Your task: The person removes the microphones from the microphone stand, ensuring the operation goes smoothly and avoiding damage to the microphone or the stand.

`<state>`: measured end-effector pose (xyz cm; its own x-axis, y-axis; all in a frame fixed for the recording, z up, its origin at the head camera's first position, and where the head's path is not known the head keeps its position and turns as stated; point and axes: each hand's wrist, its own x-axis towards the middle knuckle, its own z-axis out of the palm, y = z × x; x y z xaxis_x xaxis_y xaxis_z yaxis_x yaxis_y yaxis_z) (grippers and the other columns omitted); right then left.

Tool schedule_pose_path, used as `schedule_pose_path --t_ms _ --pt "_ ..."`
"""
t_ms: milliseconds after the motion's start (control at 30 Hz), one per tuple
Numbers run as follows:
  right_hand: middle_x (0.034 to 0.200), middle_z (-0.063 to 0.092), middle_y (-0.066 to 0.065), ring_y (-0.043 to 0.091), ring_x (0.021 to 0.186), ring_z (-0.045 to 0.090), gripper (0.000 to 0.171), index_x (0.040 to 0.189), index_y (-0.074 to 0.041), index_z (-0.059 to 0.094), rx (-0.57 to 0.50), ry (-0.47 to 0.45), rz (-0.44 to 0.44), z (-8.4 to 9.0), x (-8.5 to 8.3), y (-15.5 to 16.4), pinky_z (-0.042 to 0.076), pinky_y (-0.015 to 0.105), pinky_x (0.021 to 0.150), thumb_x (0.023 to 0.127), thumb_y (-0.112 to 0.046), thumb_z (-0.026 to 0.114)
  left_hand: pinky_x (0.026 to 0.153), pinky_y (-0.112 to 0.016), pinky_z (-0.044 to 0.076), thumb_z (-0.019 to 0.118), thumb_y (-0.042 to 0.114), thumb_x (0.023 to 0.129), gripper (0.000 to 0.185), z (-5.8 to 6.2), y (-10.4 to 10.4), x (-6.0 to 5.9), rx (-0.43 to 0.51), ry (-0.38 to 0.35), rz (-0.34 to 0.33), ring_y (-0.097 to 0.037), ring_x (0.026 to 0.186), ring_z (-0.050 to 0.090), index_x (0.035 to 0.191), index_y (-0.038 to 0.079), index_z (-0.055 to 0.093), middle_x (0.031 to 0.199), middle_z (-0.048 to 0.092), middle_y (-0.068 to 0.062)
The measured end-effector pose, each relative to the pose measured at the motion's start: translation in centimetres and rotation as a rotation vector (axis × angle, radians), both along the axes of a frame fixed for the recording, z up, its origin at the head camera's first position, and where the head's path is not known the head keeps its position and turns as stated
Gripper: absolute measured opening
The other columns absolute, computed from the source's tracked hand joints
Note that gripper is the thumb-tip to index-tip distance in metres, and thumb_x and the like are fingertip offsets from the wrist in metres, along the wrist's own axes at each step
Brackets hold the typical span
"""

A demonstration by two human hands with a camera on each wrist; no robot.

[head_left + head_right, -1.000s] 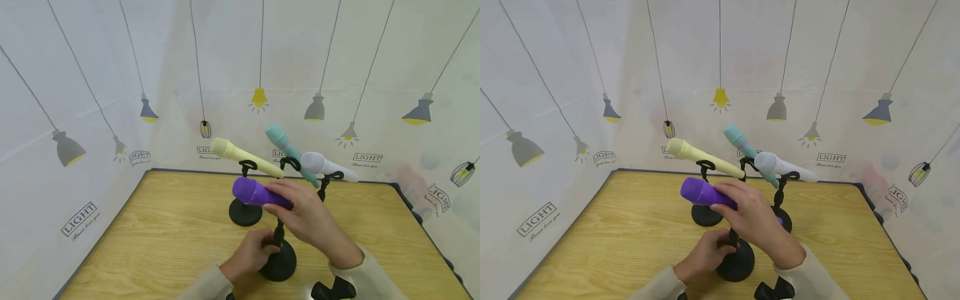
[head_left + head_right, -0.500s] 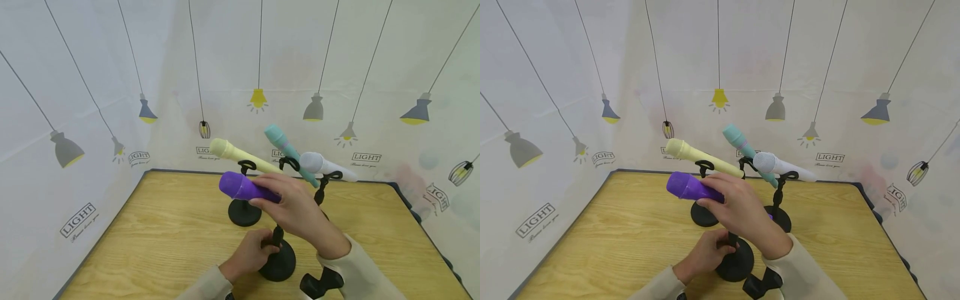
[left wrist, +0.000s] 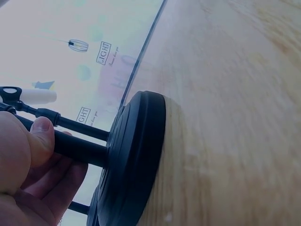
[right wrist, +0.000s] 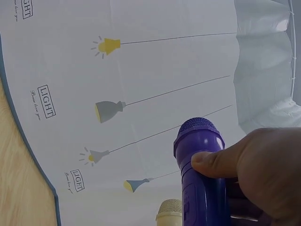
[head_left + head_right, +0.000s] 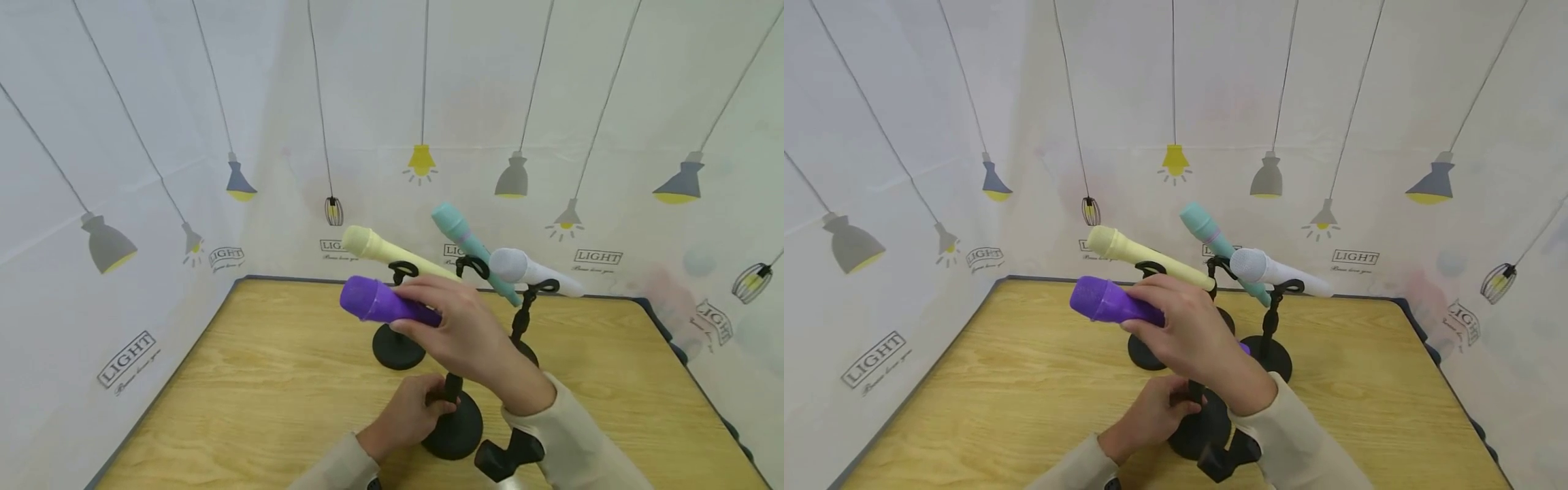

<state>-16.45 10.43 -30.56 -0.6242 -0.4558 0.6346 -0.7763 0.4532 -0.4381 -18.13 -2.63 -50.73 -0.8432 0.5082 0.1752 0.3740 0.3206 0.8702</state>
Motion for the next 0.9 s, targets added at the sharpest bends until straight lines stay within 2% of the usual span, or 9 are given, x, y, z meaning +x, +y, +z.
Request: schedule_pose_path --t_ms 167,367,733,900 --pt "0.119 0.079 0.015 0.028 0.107 0.078 0.037 0.123 0.001 0.077 0.003 -0.009 -0.003 0.3 0.0 -0.2 0.067 0.041 0.089 0.089 -0.008 0.089 0.091 -0.021 0.059 0.077 0.005 0.099 0.007 0.0 0.1 0.0 -0.003 0.009 0.007 0.003 0.092 0.070 0.103 0.011 0.077 0.095 0.079 0.004" --pt "0.123 0.079 0.017 0.030 0.111 0.078 0.039 0.125 0.002 0.076 0.003 -0.032 0.001 0.6 0.0 -0.6 0.067 0.040 0.088 0.090 -0.008 0.089 0.091 -0.022 0.059 0.077 0.003 0.099 0.008 0.1 0.1 0.3 0.014 0.016 0.017 0.001 0.092 0.071 0.102 0.010 0.077 0.095 0.080 0.001" --pt "0.125 0.078 0.017 0.030 0.112 0.078 0.038 0.126 0.002 0.076 -0.009 -0.033 0.029 1.2 -0.3 -1.3 0.067 0.039 0.088 0.092 -0.009 0.087 0.091 -0.020 0.059 0.075 0.002 0.100 0.009 0.4 0.2 0.4 0.000 -0.023 0.017 0.003 0.091 0.070 0.104 0.010 0.077 0.097 0.080 0.002" --pt "0.124 0.078 0.017 0.030 0.112 0.077 0.036 0.125 0.002 0.076 -0.030 -0.021 0.047 1.6 -0.4 -1.7 0.067 0.037 0.087 0.092 -0.009 0.087 0.092 -0.021 0.059 0.075 0.003 0.099 0.008 0.4 0.2 0.4 0.005 -0.019 0.017 0.002 0.092 0.070 0.103 0.010 0.077 0.097 0.080 0.002"
